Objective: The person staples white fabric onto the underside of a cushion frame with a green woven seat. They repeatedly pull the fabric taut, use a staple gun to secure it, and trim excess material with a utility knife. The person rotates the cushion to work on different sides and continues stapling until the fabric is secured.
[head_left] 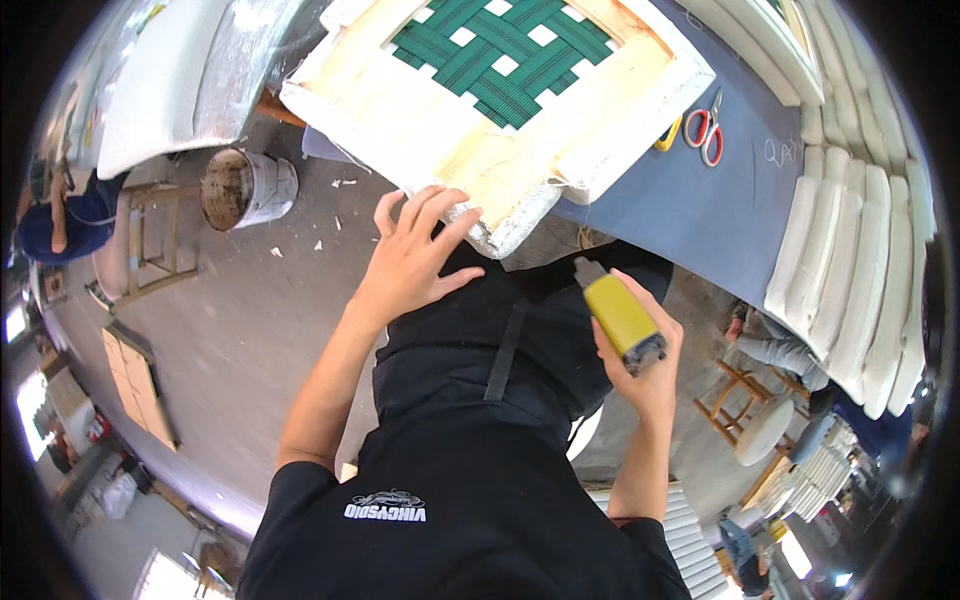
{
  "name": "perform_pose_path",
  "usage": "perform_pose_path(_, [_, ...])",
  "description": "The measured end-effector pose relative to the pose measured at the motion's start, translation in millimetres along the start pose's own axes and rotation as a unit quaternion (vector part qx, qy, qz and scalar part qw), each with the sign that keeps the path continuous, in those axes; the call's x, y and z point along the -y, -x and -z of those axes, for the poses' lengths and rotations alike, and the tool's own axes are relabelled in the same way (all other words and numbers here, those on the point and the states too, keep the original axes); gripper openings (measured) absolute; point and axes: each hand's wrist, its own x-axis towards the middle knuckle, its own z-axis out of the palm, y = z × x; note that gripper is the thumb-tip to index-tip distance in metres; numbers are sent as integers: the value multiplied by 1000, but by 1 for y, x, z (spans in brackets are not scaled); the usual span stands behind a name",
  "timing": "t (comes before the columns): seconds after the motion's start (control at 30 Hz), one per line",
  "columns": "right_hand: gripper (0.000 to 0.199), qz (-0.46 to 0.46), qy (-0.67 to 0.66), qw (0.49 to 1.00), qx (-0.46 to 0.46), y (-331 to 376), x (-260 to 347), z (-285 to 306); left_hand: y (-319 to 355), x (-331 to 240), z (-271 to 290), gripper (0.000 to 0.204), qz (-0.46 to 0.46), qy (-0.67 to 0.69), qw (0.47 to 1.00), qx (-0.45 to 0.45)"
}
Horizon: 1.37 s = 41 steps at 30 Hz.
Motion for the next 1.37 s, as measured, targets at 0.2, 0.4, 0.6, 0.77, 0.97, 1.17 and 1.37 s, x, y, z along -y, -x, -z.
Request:
perform_pose_path(0.2, [57,-76,-83,988,-104,48,-16,8,-6,19,-38,91,-81,-239,962,-107])
perform_pose_path(0.4, [64,-4,-64,978,-197,91,-29,17,-89,-17,56,83,-150,-147,969,-128])
perform_pose_path(0.6, [73,33,-82,965,-248,102,-33,22,-202,-49,135,98,-260,-174,920,-236])
perform_pose_path(0.77, [76,38,-80,961,-264,111,-35,35,-251,-69,153,107,-295,-239,895,-235])
perform_pose_path(0.97, [75,45,-78,953,-289,117,-39,37,-263,-81,167,114,-291,-269,896,-202])
perform_pose_path(1.17, [74,50,-91,946,-307,123,-41,32,-236,-69,152,99,-278,-292,902,-153])
perform_pose_path(1.37, [75,36,-57,938,-341,127,-46,31,-147,-84,22,83,-226,-304,913,-152])
